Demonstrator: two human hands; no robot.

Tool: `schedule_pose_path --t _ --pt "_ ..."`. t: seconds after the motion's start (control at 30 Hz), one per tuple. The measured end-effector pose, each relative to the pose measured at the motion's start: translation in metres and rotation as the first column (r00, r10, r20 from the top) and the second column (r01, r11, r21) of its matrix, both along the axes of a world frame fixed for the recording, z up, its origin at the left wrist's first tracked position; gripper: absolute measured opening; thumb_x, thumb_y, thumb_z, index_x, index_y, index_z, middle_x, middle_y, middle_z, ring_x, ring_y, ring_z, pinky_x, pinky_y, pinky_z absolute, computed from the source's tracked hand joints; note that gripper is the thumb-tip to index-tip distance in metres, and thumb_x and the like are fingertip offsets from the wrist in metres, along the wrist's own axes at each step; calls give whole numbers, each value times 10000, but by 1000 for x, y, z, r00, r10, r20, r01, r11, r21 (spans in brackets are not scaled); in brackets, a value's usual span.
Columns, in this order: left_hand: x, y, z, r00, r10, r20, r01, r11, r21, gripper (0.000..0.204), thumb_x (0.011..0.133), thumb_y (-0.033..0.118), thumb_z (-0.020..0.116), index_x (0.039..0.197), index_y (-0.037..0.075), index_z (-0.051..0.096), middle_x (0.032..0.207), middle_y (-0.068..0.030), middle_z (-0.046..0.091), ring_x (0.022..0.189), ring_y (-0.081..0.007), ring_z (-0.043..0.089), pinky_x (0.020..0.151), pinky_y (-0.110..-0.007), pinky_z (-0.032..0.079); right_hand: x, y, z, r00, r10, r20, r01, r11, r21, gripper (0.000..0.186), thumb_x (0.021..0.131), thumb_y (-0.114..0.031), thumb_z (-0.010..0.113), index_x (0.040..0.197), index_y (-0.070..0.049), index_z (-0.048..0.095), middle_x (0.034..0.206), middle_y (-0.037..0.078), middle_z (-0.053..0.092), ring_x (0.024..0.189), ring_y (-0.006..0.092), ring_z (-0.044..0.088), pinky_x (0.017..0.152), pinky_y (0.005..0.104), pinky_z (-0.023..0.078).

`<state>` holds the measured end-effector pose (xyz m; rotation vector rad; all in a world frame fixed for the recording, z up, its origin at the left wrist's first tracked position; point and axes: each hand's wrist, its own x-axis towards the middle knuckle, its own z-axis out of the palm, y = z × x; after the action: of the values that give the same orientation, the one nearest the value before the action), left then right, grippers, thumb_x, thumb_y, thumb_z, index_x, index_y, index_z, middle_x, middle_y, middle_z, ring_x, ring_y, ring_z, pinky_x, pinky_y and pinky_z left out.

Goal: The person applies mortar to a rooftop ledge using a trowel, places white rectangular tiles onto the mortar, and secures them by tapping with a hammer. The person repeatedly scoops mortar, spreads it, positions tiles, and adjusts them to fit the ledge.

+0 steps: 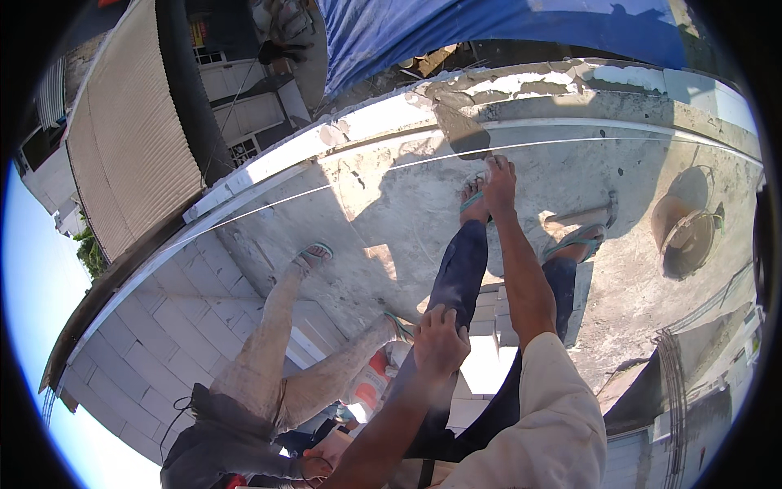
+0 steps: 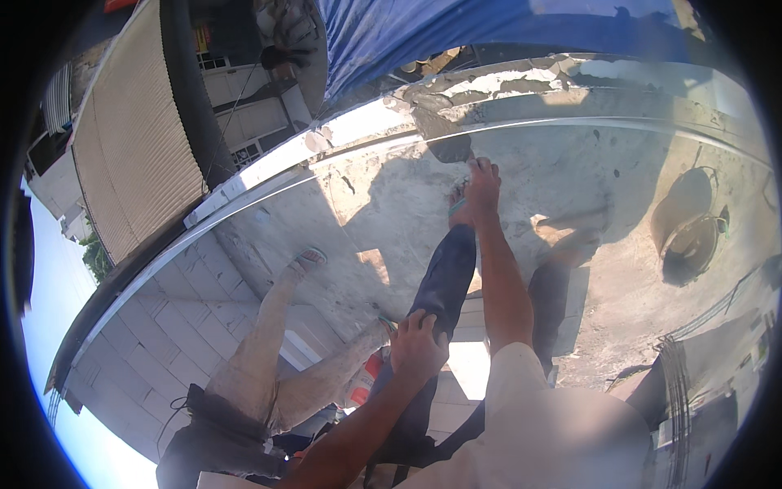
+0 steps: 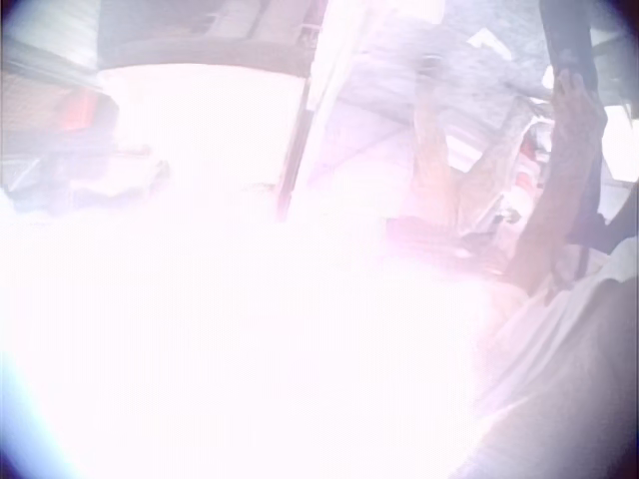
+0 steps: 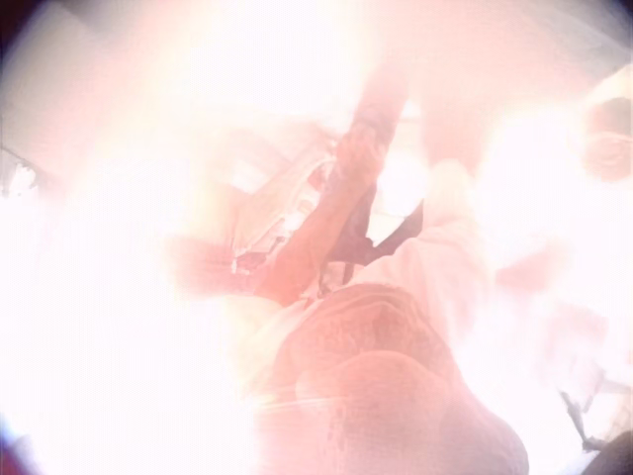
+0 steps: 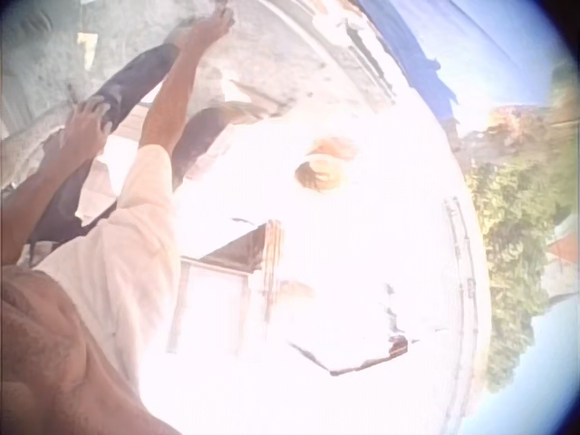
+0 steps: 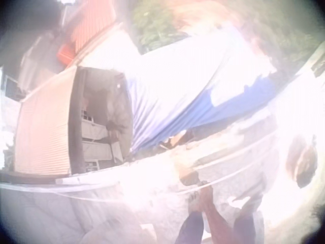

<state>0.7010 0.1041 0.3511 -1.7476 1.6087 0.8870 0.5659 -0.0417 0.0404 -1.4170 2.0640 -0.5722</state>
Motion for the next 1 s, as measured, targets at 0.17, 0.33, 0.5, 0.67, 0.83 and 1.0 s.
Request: schedule_pose_path --t 0.17,0.33,0.5,0.67,0.83,1.0 --pt "-15 -7 1 999 -23 28 23 1000 20 483 879 319 735 1306 99 691 1416 -110 601 1319 -319 574 1103 -492 457 3 68 22 904 -188 383 162 982 100 451 840 -41 689 1288 6 669 1215 237 649 1134 440 609 1001 512 504" --pt "-34 -2 -2 992 -83 94 87 995 -38 469 858 303 748 1272 89 710 1383 -115 623 1259 -327 613 1071 -502 477 -90 138 107 765 -461 450 296 872 390 334 961 -240 699 1175 15 666 960 210 718 906 352 712 821 420 545" --pt "-80 -17 1 974 -174 147 167 984 61 452 871 320 737 1274 117 718 1385 -84 631 1289 -321 587 1088 -495 465 -257 227 147 650 -747 140 688 656 310 318 977 -307 682 1074 -5 664 911 227 701 866 387 709 781 461 527" --pt "-105 -6 -7 948 -257 187 254 966 42 411 857 299 760 1221 109 740 1325 -79 667 1236 -325 617 1069 -471 485 -445 287 140 643 -695 -321 765 570 299 309 983 -281 636 1107 2 661 989 248 726 961 449 702 814 533 532" --pt "-141 -13 -6 903 -367 224 361 930 68 399 868 310 753 1214 110 740 1304 -92 676 1215 -342 630 1053 -464 503 -578 269 107 665 -616 -423 727 403 556 372 928 -287 634 1209 -55 706 1166 242 740 1128 449 698 956 535 563" --pt "-174 -14 -6 843 -460 279 444 888 123 393 873 323 752 1209 120 742 1289 -108 684 1206 -353 638 1039 -479 513 -618 249 49 781 -351 -516 616 564 550 207 917 -177 619 1012 -80 775 1032 177 773 983 338 765 828 445 611"
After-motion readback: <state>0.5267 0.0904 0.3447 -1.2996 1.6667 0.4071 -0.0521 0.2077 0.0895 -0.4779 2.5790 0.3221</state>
